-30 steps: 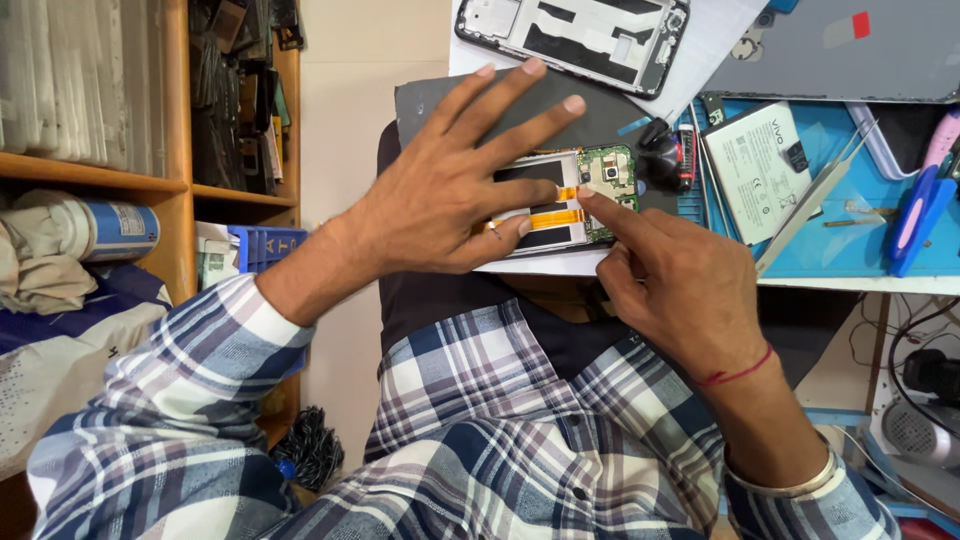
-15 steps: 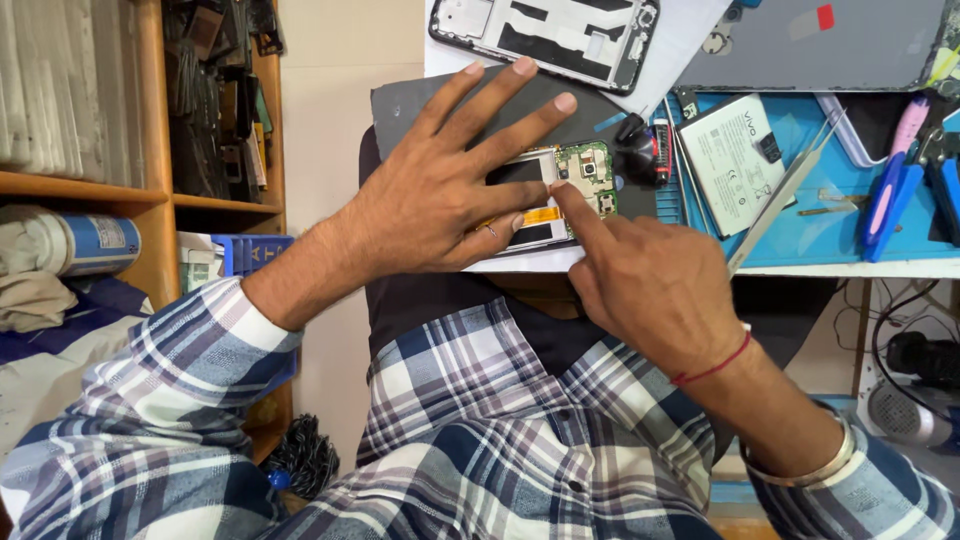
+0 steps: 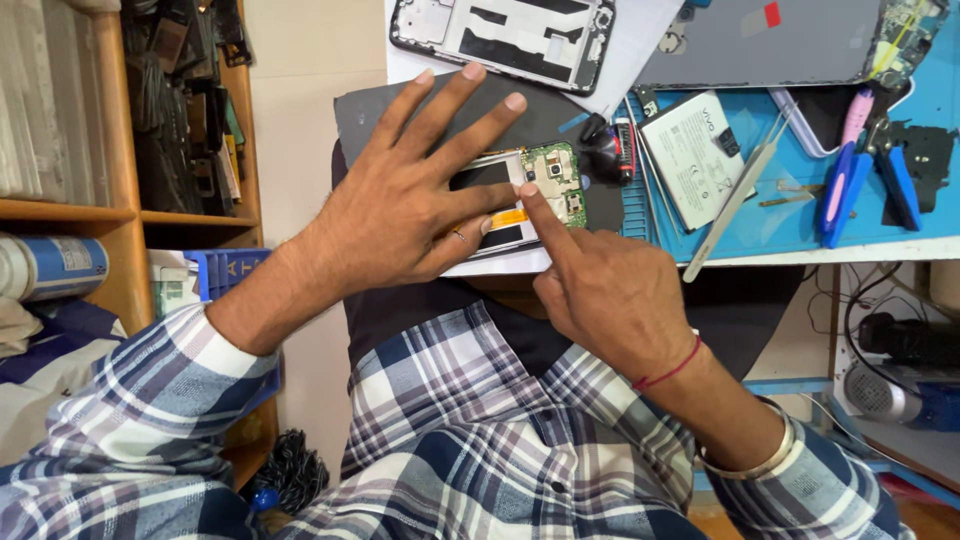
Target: The person disassembles a smartphone, removes the battery, and then reassembles it by placing the battery back into the chassis and connecting the ribbon cables.
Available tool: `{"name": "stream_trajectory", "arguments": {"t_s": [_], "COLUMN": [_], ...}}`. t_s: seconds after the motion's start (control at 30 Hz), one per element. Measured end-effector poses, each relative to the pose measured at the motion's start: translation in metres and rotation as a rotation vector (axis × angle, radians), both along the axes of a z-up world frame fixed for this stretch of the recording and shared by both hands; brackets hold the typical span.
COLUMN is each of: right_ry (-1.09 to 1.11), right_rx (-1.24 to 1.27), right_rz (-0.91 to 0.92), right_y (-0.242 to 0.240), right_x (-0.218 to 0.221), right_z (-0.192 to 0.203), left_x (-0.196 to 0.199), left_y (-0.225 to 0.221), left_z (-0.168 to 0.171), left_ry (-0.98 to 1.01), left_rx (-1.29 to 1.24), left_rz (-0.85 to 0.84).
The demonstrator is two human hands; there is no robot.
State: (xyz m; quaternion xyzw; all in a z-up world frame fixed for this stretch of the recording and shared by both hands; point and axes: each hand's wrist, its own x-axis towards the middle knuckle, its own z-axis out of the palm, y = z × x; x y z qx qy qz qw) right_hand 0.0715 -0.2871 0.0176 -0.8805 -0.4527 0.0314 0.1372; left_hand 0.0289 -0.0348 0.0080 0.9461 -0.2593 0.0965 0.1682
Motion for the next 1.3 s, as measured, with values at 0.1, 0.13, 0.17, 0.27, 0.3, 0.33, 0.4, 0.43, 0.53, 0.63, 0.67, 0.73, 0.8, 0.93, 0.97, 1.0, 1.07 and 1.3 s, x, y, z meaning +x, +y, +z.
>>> {"name": "stream_trajectory", "arguments": {"t_s": [0.1, 0.13, 0.17, 0.27, 0.3, 0.33, 0.4, 0.43, 0.53, 0.63, 0.67, 0.73, 0.8, 0.93, 0.97, 1.0, 1.07, 1.3], "right_ry": [0.007, 0.009, 0.013, 0.038, 0.039, 0.041, 0.1, 0.157, 0.227, 0.03, -0.048, -0.175, -0.186, -0.095, -0.091, -0.114, -0.159, 0.127], "right_rx": [0.034, 0.04, 0.049, 0.058, 0.061, 0.064, 0.104, 0.139, 0.262, 0.296, 0.27, 0.206, 0.136, 0.071, 0.069, 0.088, 0.124, 0.448], "right_rz": [-0.012, -0.017, -0.022, -0.031, -0.028, -0.024, -0.022, -0.024, -0.21, -0.268, -0.241, -0.187, -0.203, -0.303, -0.315, -0.306, -0.301, -0.278], "right_y": [-0.002, -0.002, -0.001, 0.0, 0.0, -0.001, -0.004, -0.009, -0.03, -0.056, -0.06, -0.066, -0.068, -0.064, -0.063, -0.061, -0.062, -0.09], "right_x": [-0.001, -0.001, -0.002, -0.001, 0.0, 0.0, 0.002, 0.004, 0.013, 0.039, 0.049, 0.07, 0.082, 0.091, 0.093, 0.096, 0.1, 0.126], "right_z": [0.0, 0.0, 0.001, 0.002, 0.002, 0.002, 0.002, 0.003, 0.01, 0.019, 0.018, 0.015, 0.01, 0.005, 0.006, 0.006, 0.005, -0.004], "left_x": [0.0, 0.0, 0.0, -0.001, -0.001, -0.002, -0.002, -0.003, -0.005, -0.012, -0.013, -0.014, -0.014, -0.019, -0.021, -0.022, -0.024, -0.022], "left_y": [-0.002, -0.002, -0.002, -0.003, -0.004, -0.005, -0.006, -0.007, -0.009, -0.013, -0.015, -0.018, -0.02, -0.022, -0.021, -0.022, -0.022, -0.022], "left_z": [-0.001, -0.001, -0.001, 0.0, 0.001, 0.001, 0.002, 0.003, 0.002, 0.001, 0.001, -0.001, -0.001, -0.005, -0.005, -0.006, -0.007, -0.009], "left_ry": [-0.014, -0.016, -0.017, -0.013, -0.007, -0.001, 0.01, 0.014, 0.012, 0.022, 0.023, 0.044, 0.045, 0.04, 0.044, 0.045, 0.048, 0.051], "left_rx": [0.001, -0.003, -0.004, 0.006, 0.0, -0.007, -0.013, -0.014, -0.008, -0.044, -0.063, -0.074, -0.077, -0.096, -0.105, -0.106, -0.109, -0.122], "left_rz": [0.013, 0.015, 0.016, 0.021, 0.024, 0.028, 0.035, 0.037, 0.059, 0.096, 0.109, 0.141, 0.168, 0.207, 0.21, 0.218, 0.219, 0.225]}}
